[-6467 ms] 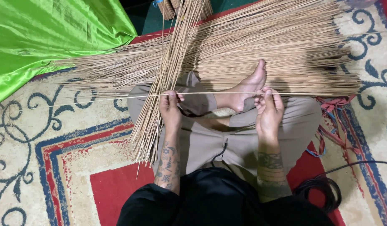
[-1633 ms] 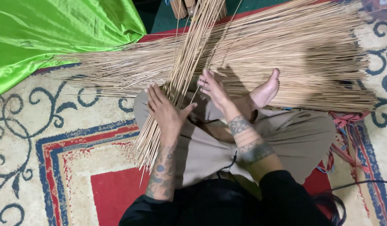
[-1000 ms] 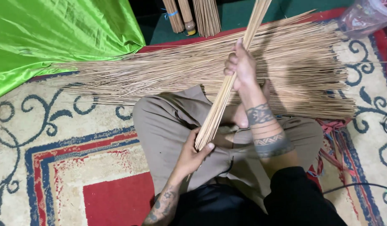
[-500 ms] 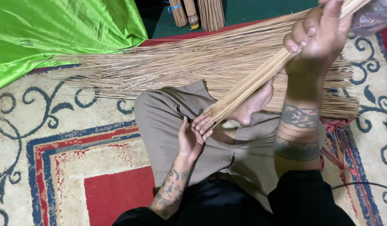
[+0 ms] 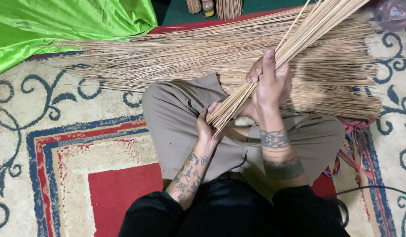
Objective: A person sitting on a rug is weaving thin wooden sticks together to create a bundle or mat.
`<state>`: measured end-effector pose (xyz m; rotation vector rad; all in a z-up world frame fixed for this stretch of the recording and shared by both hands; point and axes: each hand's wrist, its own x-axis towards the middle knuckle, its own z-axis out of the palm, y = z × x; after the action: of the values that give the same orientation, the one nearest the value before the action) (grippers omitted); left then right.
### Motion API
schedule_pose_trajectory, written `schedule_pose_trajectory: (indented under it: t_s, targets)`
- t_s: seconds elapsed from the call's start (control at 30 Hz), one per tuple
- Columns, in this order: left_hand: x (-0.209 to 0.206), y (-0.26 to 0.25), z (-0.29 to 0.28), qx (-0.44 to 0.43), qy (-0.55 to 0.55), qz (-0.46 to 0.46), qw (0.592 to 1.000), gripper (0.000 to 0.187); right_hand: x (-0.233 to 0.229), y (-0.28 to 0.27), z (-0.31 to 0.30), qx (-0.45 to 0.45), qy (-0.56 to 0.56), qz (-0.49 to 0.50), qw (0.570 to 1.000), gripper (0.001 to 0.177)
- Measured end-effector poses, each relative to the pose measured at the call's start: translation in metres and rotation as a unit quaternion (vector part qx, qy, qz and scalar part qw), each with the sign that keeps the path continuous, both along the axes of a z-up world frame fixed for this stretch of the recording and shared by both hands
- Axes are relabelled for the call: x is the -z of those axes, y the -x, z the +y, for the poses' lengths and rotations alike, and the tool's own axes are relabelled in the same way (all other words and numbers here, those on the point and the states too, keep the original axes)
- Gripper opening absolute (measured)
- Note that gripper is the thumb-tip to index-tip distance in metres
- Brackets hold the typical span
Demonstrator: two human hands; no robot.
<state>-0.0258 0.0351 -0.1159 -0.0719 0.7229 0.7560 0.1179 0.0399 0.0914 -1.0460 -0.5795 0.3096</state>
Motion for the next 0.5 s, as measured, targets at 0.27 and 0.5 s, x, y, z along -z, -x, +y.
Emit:
schedule_pose_trajectory:
  t_s: [0.27, 0.5]
  targets:
    - [-0.053, -0.001, 0.006, 0.101, -0.151, 0.023, 0.983, 0.068, -0.039, -0.048, -0.001, 0.014, -0.015, -0.018, 1.0, 0.043]
    - [-0.09, -0.017, 0.017, 0.171, -0.602, 0.297, 0.721, 0.085, 0.052, -0.09, 0.005, -0.007, 0.049, -0.06, 0.997, 0.046]
